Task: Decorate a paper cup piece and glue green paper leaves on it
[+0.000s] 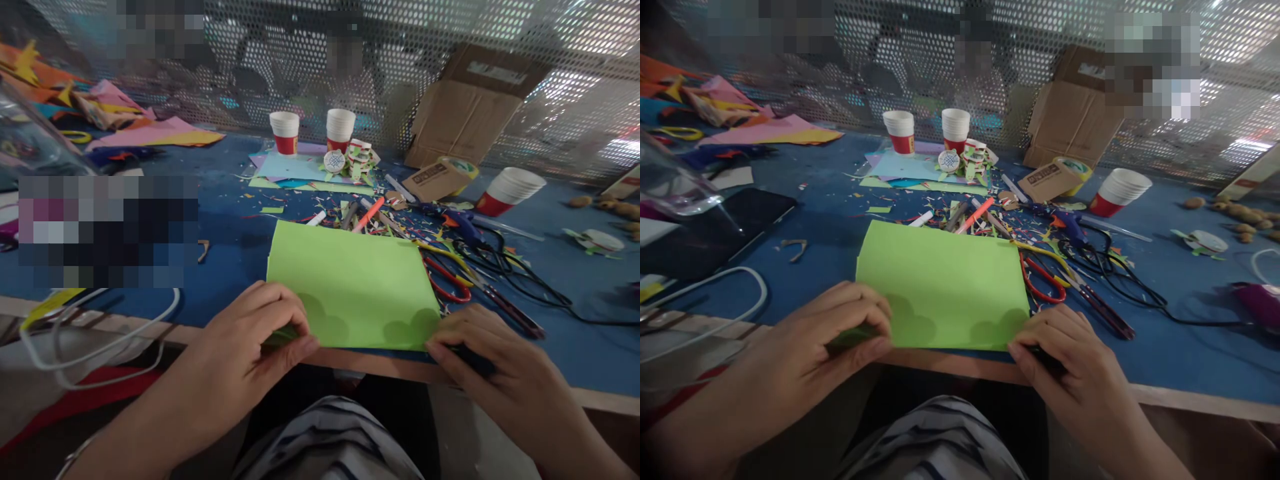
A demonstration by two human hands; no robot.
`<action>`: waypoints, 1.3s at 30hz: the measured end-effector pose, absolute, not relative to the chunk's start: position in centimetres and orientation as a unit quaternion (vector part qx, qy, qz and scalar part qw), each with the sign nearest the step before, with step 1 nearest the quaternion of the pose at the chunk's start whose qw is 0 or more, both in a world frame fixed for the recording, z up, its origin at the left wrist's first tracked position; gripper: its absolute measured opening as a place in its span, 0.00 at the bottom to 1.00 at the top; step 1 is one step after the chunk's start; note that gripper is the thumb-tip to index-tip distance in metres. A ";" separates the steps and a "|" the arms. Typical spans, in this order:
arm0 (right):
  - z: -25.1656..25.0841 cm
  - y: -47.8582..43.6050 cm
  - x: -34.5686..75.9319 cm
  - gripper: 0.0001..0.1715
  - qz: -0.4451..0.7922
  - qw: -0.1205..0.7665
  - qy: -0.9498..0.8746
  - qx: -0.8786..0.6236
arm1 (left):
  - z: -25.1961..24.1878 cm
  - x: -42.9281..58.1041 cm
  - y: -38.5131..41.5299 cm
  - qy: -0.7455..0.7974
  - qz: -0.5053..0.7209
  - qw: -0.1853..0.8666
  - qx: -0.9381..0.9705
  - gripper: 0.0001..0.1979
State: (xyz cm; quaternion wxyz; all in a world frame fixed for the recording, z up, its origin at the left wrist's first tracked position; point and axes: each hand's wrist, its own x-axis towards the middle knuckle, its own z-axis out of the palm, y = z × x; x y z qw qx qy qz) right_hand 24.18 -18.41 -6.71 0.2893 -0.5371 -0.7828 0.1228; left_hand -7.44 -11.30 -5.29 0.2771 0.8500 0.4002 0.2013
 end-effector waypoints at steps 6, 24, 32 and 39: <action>-7.2 -18.4 24.3 0.06 0.109 0.276 -0.783 -0.547 | -5.6 -7.3 -11.5 0.391 0.207 0.270 0.855 0.11; -7.1 -18.2 24.0 0.06 0.101 0.281 -0.778 -0.552 | -4.8 -7.0 -10.2 0.348 0.120 0.293 0.882 0.11; -7.3 -18.4 24.2 0.06 0.110 0.273 -0.772 -0.563 | -4.3 -6.1 -9.8 0.379 0.069 0.277 0.880 0.11; -7.2 -18.2 24.2 0.08 0.111 0.259 -0.776 -0.565 | -4.1 -6.2 -9.6 0.349 0.069 0.271 0.894 0.11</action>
